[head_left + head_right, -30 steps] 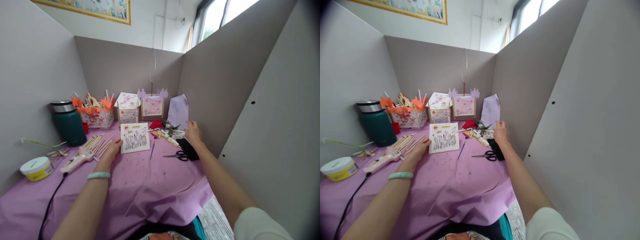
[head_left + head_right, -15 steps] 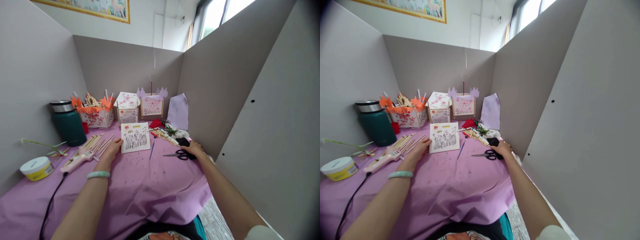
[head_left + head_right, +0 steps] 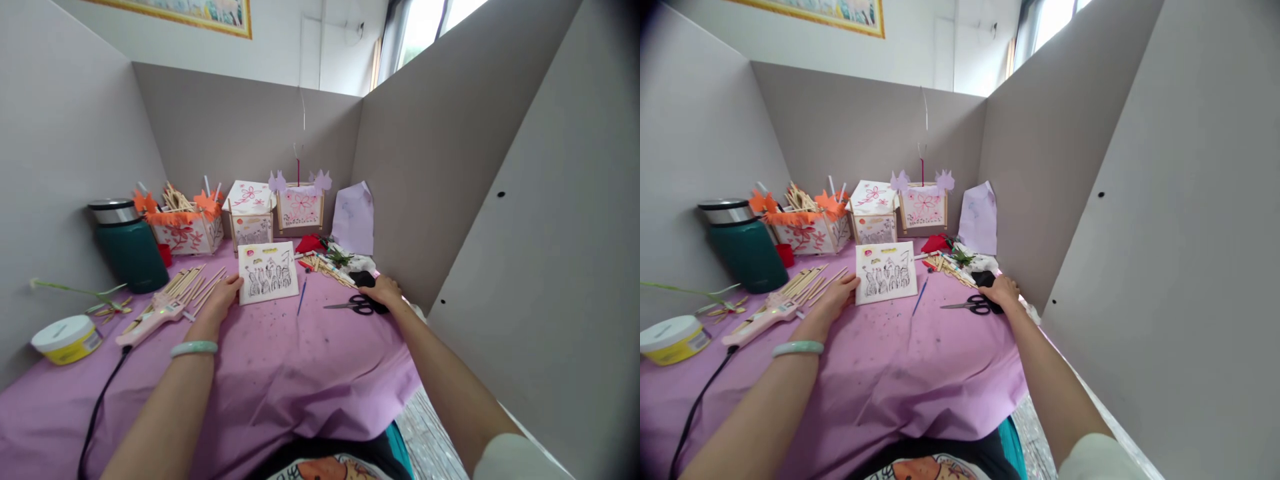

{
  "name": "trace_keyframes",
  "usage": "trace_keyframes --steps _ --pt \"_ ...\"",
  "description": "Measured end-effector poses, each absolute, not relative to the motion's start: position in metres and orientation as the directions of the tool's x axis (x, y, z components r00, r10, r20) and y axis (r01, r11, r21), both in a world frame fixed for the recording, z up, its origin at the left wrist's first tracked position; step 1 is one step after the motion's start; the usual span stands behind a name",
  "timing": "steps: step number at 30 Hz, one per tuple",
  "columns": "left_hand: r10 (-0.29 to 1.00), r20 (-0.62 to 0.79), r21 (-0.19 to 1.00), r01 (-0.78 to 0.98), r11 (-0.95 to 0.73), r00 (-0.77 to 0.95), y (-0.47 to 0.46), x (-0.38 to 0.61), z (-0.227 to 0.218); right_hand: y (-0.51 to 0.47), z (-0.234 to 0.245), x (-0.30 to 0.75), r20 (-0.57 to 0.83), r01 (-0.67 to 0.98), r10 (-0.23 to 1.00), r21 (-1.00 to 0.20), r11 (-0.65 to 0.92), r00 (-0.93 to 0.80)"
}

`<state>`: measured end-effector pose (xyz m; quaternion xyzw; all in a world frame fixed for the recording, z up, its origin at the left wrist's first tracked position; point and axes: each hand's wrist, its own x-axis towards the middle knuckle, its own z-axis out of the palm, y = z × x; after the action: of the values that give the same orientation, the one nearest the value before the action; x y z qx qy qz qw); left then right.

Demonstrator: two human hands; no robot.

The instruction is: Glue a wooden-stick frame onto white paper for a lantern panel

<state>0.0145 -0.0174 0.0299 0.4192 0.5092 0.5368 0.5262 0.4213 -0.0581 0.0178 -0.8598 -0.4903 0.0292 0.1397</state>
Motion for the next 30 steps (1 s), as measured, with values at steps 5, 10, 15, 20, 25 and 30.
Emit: trace_keyframes --steps 5,10,15,20,25,30 --pt "0.991 -0.086 0.989 -0.133 0.071 -0.104 -0.016 0.014 0.029 -0.066 0.017 0.423 0.126 0.847 0.864 -0.312 -0.431 0.487" --pt "0.992 -0.079 0.99 -0.12 0.067 -0.094 -0.012 0.011 0.024 -0.098 0.012 0.422 0.317 0.881 0.85 -0.366 -0.301 0.422" --pt "0.995 -0.067 0.993 -0.107 0.059 -0.08 -0.011 0.01 0.023 -0.133 -0.004 0.416 0.509 0.903 0.768 -0.378 -0.205 0.388" --pt "0.989 -0.097 0.988 -0.131 0.082 -0.109 -0.012 0.012 0.026 -0.134 -0.012 0.419 0.543 0.901 0.738 -0.38 -0.209 0.401" --pt "0.988 -0.098 0.99 -0.109 0.085 -0.123 -0.011 0.012 0.025 -0.13 -0.012 0.421 0.516 0.912 0.766 -0.34 -0.228 0.384" --pt "0.987 -0.099 0.991 -0.1 0.087 -0.125 -0.012 0.013 0.027 -0.133 -0.011 0.417 0.501 0.92 0.78 -0.304 -0.248 0.375"
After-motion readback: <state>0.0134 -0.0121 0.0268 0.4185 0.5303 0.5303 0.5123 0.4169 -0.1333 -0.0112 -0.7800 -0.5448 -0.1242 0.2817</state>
